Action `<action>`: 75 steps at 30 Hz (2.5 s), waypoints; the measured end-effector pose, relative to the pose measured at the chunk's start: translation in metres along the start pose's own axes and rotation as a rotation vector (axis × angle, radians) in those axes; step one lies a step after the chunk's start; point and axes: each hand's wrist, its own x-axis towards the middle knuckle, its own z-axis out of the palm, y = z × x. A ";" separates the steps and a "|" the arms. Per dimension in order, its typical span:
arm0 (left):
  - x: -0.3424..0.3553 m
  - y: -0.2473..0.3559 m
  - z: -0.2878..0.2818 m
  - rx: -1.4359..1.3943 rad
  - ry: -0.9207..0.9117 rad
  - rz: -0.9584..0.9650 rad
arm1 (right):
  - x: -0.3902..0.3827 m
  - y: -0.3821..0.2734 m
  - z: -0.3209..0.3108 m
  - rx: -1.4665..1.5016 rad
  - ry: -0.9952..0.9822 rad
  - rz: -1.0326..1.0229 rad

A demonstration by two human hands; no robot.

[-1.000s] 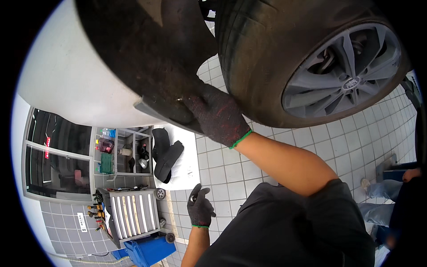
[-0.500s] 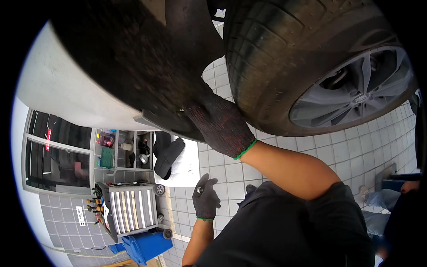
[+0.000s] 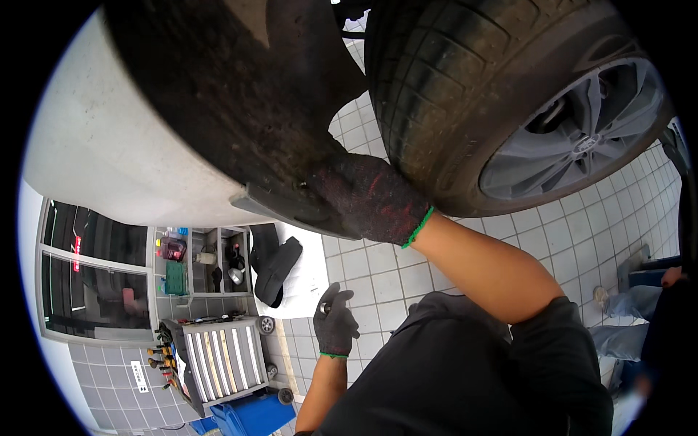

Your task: The person works on the undercarriage of a white car elevated on a lift in a garage. They use a socket wrench to tighten bolts on the wheel well area and the rear bumper. The person also picks up a bolt from the floor and briefly consults a document on a workbench before returning to the vehicle.

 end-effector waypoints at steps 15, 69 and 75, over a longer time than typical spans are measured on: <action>0.010 -0.009 0.003 0.040 -0.060 -0.035 | -0.002 -0.011 -0.008 -0.086 0.154 -0.184; -0.007 -0.021 -0.003 0.090 -0.020 -0.070 | 0.014 -0.020 0.013 -0.222 -0.071 0.130; -0.004 -0.021 -0.004 0.064 -0.040 -0.064 | 0.011 -0.024 0.004 -0.051 0.040 0.048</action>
